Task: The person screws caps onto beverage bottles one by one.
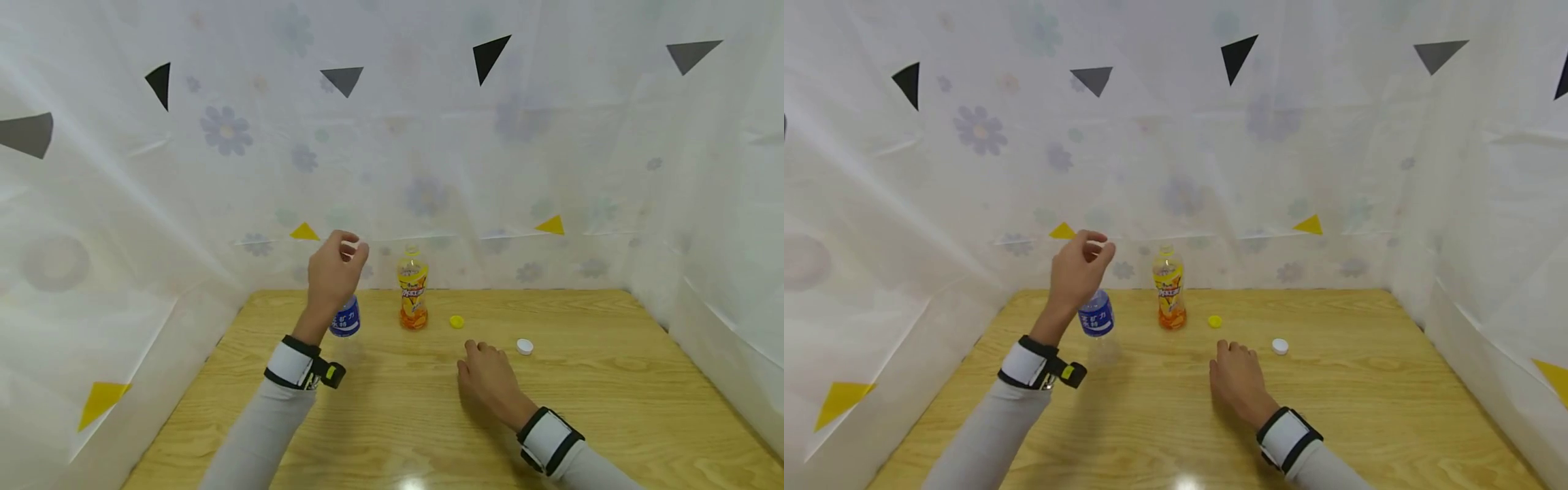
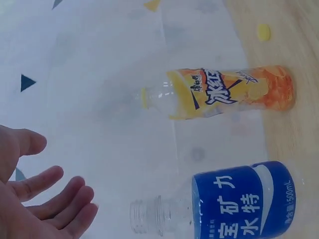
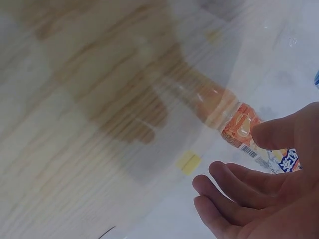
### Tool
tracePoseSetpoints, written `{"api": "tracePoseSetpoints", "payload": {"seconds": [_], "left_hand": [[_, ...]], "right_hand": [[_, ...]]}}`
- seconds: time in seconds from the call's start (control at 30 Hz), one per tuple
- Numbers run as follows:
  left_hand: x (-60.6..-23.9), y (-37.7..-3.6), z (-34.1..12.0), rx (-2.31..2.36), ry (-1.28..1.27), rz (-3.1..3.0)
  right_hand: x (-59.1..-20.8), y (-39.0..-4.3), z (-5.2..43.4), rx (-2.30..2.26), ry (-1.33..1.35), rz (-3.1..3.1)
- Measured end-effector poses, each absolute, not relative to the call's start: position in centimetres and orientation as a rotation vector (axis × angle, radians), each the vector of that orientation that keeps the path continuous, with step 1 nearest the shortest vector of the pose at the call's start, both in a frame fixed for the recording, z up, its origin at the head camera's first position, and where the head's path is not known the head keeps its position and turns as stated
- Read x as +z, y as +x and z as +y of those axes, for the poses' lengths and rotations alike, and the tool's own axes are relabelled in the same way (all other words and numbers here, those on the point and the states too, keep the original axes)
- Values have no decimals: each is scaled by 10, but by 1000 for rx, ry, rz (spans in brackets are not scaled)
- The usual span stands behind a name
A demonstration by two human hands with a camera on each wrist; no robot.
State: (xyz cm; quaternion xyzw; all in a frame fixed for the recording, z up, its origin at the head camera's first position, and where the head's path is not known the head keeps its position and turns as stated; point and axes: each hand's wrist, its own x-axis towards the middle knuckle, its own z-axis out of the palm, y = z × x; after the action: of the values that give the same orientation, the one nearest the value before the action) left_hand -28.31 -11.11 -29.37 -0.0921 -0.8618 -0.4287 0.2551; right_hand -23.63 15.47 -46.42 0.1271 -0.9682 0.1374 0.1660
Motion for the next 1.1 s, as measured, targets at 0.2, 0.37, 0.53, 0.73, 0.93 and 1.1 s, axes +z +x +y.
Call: {"api": "tracePoseSetpoints", "payload": {"seconds": [0.2,0.37,0.53,0.73,0.93,1.1], "left_hand": [[-312,-282,-135,-1356,-106,-2301],[-347,-285,-141,-1425,6,-2348],[-383,-285,-140,-1491,93,-2336],[-414,-282,-136,-1530,165,-2349],[-425,-283,-134,-1464,184,-2371],[-429,-283,-134,-1430,175,-2368]], "right_hand": [[-465,-236,155,384,349,-2782],[-467,-235,154,362,357,-2773],[-468,-236,151,371,366,-2758],[-467,-238,150,361,372,-2751],[-468,-239,149,346,381,-2745],[-468,-237,148,361,369,-2749]]}}
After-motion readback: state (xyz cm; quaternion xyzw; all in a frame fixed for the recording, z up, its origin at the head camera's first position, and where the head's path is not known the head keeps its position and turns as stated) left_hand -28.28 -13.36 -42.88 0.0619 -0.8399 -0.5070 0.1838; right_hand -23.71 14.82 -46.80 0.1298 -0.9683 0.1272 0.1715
